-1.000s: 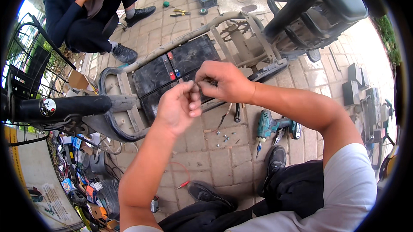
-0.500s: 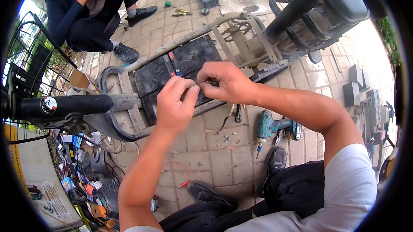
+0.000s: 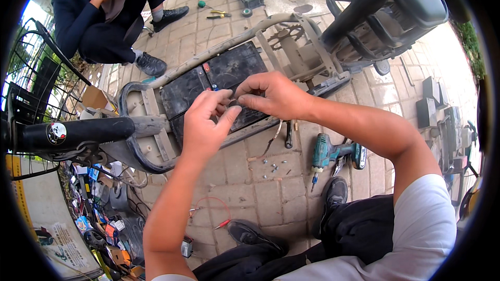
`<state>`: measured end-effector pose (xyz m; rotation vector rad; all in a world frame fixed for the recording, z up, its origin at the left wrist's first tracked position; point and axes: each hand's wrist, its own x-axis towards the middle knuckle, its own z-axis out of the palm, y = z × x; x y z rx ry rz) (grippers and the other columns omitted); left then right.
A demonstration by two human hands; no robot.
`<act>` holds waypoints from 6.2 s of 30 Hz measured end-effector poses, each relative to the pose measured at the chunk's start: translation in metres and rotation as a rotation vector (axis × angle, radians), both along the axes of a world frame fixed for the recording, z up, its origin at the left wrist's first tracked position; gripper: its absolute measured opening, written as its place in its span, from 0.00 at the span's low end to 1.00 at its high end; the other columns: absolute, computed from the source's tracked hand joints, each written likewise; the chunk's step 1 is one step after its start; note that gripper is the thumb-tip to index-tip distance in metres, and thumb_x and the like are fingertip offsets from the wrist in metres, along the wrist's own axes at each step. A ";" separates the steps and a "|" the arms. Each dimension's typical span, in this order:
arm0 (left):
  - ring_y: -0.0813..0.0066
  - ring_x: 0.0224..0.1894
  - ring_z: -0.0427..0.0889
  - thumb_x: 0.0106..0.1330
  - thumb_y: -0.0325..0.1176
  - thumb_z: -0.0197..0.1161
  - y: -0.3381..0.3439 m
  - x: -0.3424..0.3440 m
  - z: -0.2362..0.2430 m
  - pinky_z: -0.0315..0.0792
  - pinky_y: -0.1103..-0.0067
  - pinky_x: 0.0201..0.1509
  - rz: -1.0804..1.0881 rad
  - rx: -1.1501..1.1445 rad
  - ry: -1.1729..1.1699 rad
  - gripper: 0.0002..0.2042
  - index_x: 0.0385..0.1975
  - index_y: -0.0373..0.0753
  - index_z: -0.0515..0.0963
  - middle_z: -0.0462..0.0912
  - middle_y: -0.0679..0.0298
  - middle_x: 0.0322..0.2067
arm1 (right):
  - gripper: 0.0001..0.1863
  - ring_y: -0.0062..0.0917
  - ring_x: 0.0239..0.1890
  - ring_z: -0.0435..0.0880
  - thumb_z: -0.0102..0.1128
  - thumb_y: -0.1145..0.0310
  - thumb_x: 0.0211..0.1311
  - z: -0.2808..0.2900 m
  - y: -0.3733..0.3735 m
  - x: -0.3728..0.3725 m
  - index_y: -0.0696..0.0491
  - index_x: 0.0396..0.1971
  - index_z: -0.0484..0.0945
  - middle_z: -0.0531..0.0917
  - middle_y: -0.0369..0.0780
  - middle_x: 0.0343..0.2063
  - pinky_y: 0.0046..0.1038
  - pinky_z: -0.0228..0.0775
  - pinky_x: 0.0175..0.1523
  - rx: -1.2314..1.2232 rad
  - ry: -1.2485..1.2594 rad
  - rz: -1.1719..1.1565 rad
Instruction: The person sits on the floor and repairs an electric scooter's battery connections. They use a cordless drill to remove and install screws on the battery terminals, and pliers to strip and crimp wire connectors. The person connects wires to the battery terminals and secures them with screws.
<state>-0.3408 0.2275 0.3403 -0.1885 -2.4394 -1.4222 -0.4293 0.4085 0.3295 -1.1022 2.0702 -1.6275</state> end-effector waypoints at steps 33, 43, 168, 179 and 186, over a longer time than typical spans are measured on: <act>0.76 0.31 0.75 0.68 0.31 0.61 0.048 0.004 0.005 0.71 0.79 0.37 -0.261 1.052 -0.459 0.07 0.39 0.35 0.77 0.79 0.64 0.30 | 0.06 0.37 0.27 0.83 0.62 0.75 0.52 0.045 0.050 0.036 0.60 0.30 0.82 0.83 0.47 0.24 0.30 0.75 0.33 -0.017 0.121 -0.276; 0.77 0.30 0.76 0.66 0.31 0.64 0.056 0.005 0.012 0.71 0.80 0.36 -0.161 0.776 -0.370 0.08 0.38 0.32 0.79 0.81 0.62 0.30 | 0.05 0.30 0.27 0.83 0.65 0.76 0.53 0.054 0.060 0.025 0.58 0.30 0.83 0.84 0.43 0.26 0.27 0.74 0.32 0.106 0.342 -0.168; 0.84 0.31 0.75 0.71 0.34 0.58 0.062 -0.031 -0.011 0.74 0.83 0.36 0.128 0.473 -0.075 0.10 0.38 0.32 0.78 0.76 0.67 0.28 | 0.16 0.41 0.28 0.81 0.58 0.59 0.59 0.045 0.151 0.029 0.60 0.26 0.80 0.82 0.49 0.25 0.39 0.72 0.37 0.922 0.128 0.164; 0.65 0.39 0.79 0.72 0.40 0.52 0.046 -0.029 0.001 0.75 0.71 0.49 -0.230 1.217 -0.488 0.18 0.27 0.32 0.77 0.79 0.57 0.28 | 0.34 0.32 0.54 0.76 0.70 0.50 0.47 -0.181 0.263 0.089 0.47 0.55 0.72 0.79 0.38 0.46 0.46 0.61 0.59 1.384 0.240 0.111; 0.65 0.40 0.79 0.71 0.39 0.53 0.051 -0.028 0.000 0.74 0.71 0.51 -0.179 1.281 -0.580 0.16 0.27 0.33 0.79 0.81 0.58 0.29 | 0.20 0.29 0.48 0.80 0.65 0.59 0.52 -0.179 0.266 0.050 0.49 0.45 0.77 0.82 0.36 0.37 0.39 0.63 0.56 1.295 0.614 0.120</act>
